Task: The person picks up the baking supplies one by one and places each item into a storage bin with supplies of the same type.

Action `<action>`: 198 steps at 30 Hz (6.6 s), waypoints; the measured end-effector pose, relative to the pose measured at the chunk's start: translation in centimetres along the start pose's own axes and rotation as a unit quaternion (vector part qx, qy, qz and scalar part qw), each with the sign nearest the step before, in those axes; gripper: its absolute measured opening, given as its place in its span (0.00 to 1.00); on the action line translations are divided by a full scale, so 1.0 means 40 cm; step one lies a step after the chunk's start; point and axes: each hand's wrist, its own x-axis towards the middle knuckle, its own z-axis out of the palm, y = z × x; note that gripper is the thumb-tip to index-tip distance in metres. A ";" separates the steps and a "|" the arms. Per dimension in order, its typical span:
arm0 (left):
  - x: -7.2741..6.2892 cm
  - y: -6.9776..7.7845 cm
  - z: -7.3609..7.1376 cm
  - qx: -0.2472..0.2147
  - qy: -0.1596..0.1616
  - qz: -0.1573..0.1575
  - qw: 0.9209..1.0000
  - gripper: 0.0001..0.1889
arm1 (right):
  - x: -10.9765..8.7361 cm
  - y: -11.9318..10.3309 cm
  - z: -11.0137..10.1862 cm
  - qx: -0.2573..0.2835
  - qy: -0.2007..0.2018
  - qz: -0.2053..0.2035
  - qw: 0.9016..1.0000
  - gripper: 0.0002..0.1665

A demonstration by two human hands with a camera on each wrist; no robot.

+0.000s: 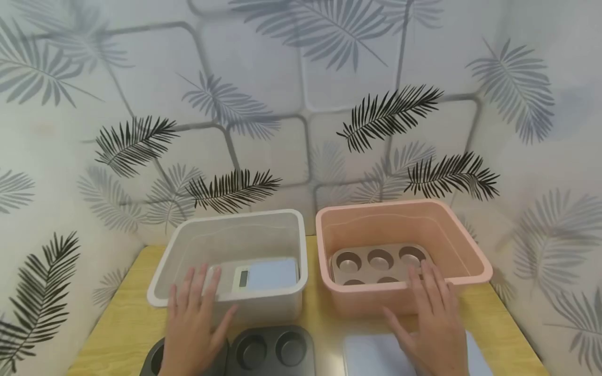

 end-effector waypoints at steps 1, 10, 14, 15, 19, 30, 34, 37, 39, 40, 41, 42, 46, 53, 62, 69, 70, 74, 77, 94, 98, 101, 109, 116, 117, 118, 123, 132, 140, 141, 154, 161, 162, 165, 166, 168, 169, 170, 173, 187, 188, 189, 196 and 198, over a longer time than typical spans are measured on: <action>-0.004 -0.004 0.000 0.001 0.001 0.000 1.000 0.42 | -0.008 0.004 -0.002 0.005 0.004 0.005 1.000 0.60; -0.030 -0.044 -0.004 0.002 0.016 -0.033 0.999 0.43 | -0.039 0.033 -0.012 0.038 0.109 -0.011 0.993 0.52; -0.040 -0.064 -0.005 0.000 0.021 -0.051 0.998 0.43 | -0.033 0.033 -0.016 0.041 0.166 -0.036 0.985 0.47; -0.043 -0.069 -0.005 0.001 0.021 -0.056 0.998 0.43 | -0.032 0.033 -0.017 0.043 0.174 -0.040 0.983 0.46; -0.050 -0.089 -0.007 -0.004 0.027 -0.074 0.997 0.44 | -0.039 0.042 -0.024 0.041 0.179 -0.041 0.982 0.45; -0.085 -0.130 -0.006 -0.114 0.048 -0.164 0.979 0.42 | -0.105 0.092 -0.042 0.016 0.048 0.039 0.998 0.53; -0.090 -0.131 -0.010 -0.136 0.047 -0.205 0.968 0.49 | -0.114 0.103 -0.055 0.018 0.008 0.071 0.997 0.47; -0.090 -0.129 -0.008 -0.149 0.056 -0.222 0.962 0.48 | -0.122 0.109 -0.061 0.019 0.000 0.082 0.996 0.39; -0.091 -0.130 -0.005 -0.157 0.061 -0.227 0.959 0.48 | -0.124 0.111 -0.065 0.023 0.001 0.084 0.996 0.36; -0.093 -0.130 -0.004 -0.159 0.064 -0.229 0.958 0.47 | -0.125 0.112 -0.065 0.026 0.001 0.084 0.996 0.36; -0.094 -0.131 -0.003 -0.163 0.066 -0.230 0.957 0.47 | -0.125 0.114 -0.066 0.027 -0.002 0.087 0.996 0.36; -0.095 -0.132 -0.001 -0.167 0.069 -0.229 0.956 0.48 | -0.126 0.115 -0.068 0.029 -0.005 0.090 0.996 0.35; -0.099 -0.132 0.006 -0.177 0.075 -0.224 0.956 0.47 | -0.128 0.127 -0.080 0.005 -0.060 0.116 0.991 0.34; -0.103 -0.132 0.012 -0.168 0.068 -0.225 0.957 0.47 | -0.119 0.168 -0.107 -0.054 -0.244 0.162 0.955 0.45; -0.109 -0.134 0.015 -0.158 0.056 -0.231 0.958 0.45 | -0.129 0.227 -0.099 -0.060 -0.372 0.182 0.908 0.49; -0.112 -0.138 0.023 -0.159 0.058 -0.231 0.958 0.43 | -0.150 0.270 -0.092 -0.030 -0.401 0.205 0.893 0.58; -0.113 -0.139 0.023 -0.159 0.058 -0.231 0.958 0.43 | -0.152 0.274 -0.092 -0.025 -0.408 0.212 0.887 0.59; -0.113 -0.139 0.024 -0.159 0.052 -0.235 0.957 0.43 | -0.149 0.288 -0.092 -0.014 -0.446 0.253 0.858 0.61; -0.113 -0.137 0.023 -0.156 0.043 -0.238 0.958 0.42 | -0.143 0.297 -0.094 -0.005 -0.456 0.270 0.848 0.59; -0.111 -0.130 0.018 -0.167 0.037 -0.242 0.955 0.42 | -0.142 0.339 -0.101 0.050 -0.445 0.307 0.840 0.47; -0.111 -0.131 0.019 -0.168 0.033 -0.244 0.955 0.43 | -0.132 0.336 -0.110 0.050 -0.460 0.340 0.819 0.47; -0.110 -0.131 0.019 -0.167 0.028 -0.246 0.954 0.42 | -0.127 0.334 -0.115 0.050 -0.460 0.358 0.811 0.46; -0.109 -0.129 0.015 -0.166 0.016 -0.251 0.953 0.43 | -0.137 0.352 -0.124 0.095 -0.416 0.304 0.852 0.37; -0.104 -0.123 0.011 -0.171 0.008 -0.259 0.951 0.43 | -0.150 0.377 -0.146 0.130 -0.415 0.282 0.855 0.30; -0.104 -0.123 0.011 -0.171 0.006 -0.260 0.950 0.42 | -0.154 0.378 -0.149 0.139 -0.412 0.280 0.856 0.29; -0.104 -0.123 0.011 -0.171 0.005 -0.262 0.950 0.42 | -0.157 0.379 -0.152 0.148 -0.407 0.274 0.859 0.27; -0.106 -0.124 0.009 -0.172 -0.005 -0.270 0.947 0.42 | -0.169 0.382 -0.163 0.171 -0.408 0.256 0.859 0.21; -0.105 -0.118 0.002 -0.180 -0.016 -0.284 0.942 0.42 | -0.153 0.387 -0.168 0.170 -0.471 0.288 0.816 0.27; -0.109 -0.117 0.005 -0.181 -0.021 -0.292 0.939 0.42 | -0.148 0.445 -0.177 0.198 -0.556 0.293 0.752 0.40; -0.109 -0.116 0.006 -0.181 -0.022 -0.293 0.939 0.42 | -0.152 0.456 -0.180 0.196 -0.555 0.268 0.762 0.40; -0.105 -0.117 0.008 -0.192 -0.008 -0.281 0.940 0.43 | -0.226 0.497 -0.223 0.227 -0.363 0.075 0.901 0.47; -0.106 -0.115 0.010 -0.195 -0.012 -0.286 0.938 0.43 | -0.234 0.476 -0.242 0.170 -0.278 0.112 0.939 0.54; -0.106 -0.115 0.011 -0.195 -0.012 -0.287 0.938 0.43 | -0.231 0.478 -0.243 0.185 -0.277 0.103 0.937 0.57; -0.107 -0.115 0.014 -0.196 -0.013 -0.285 0.938 0.43 | -0.214 0.476 -0.255 0.239 -0.315 0.101 0.913 0.61; -0.107 -0.116 0.014 -0.196 -0.013 -0.284 0.939 0.43 | -0.208 0.473 -0.256 0.269 -0.326 0.097 0.901 0.61; -0.108 -0.117 0.016 -0.198 -0.014 -0.283 0.938 0.43 | -0.195 0.470 -0.260 0.325 -0.366 0.106 0.866 0.62; -0.108 -0.117 0.016 -0.198 -0.015 -0.283 0.938 0.43 | -0.188 0.467 -0.262 0.351 -0.389 0.120 0.843 0.63; -0.108 -0.117 0.016 -0.199 -0.015 -0.283 0.938 0.43 | -0.183 0.466 -0.261 0.377 -0.408 0.131 0.821 0.63; -0.110 -0.116 0.015 -0.199 -0.016 -0.288 0.937 0.43 | -0.163 0.481 -0.254 0.491 -0.488 0.196 0.694 0.61; -0.109 -0.116 0.010 -0.180 -0.024 -0.293 0.939 0.42 | -0.162 0.380 -0.200 0.710 -0.470 0.240 0.466 0.54; -0.109 -0.116 0.010 -0.179 -0.024 -0.292 0.939 0.42 | -0.154 0.359 -0.199 0.719 -0.464 0.223 0.466 0.54; -0.109 -0.115 0.010 -0.180 -0.023 -0.291 0.939 0.42 | -0.144 0.336 -0.201 0.726 -0.456 0.226 0.463 0.52; -0.110 -0.117 0.016 -0.186 -0.016 -0.278 0.942 0.43 | -0.119 0.249 -0.183 0.683 -0.436 0.160 0.564 0.56; -0.109 -0.118 0.017 -0.188 -0.016 -0.276 0.942 0.43 | -0.119 0.243 -0.176 0.677 -0.439 0.160 0.569 0.57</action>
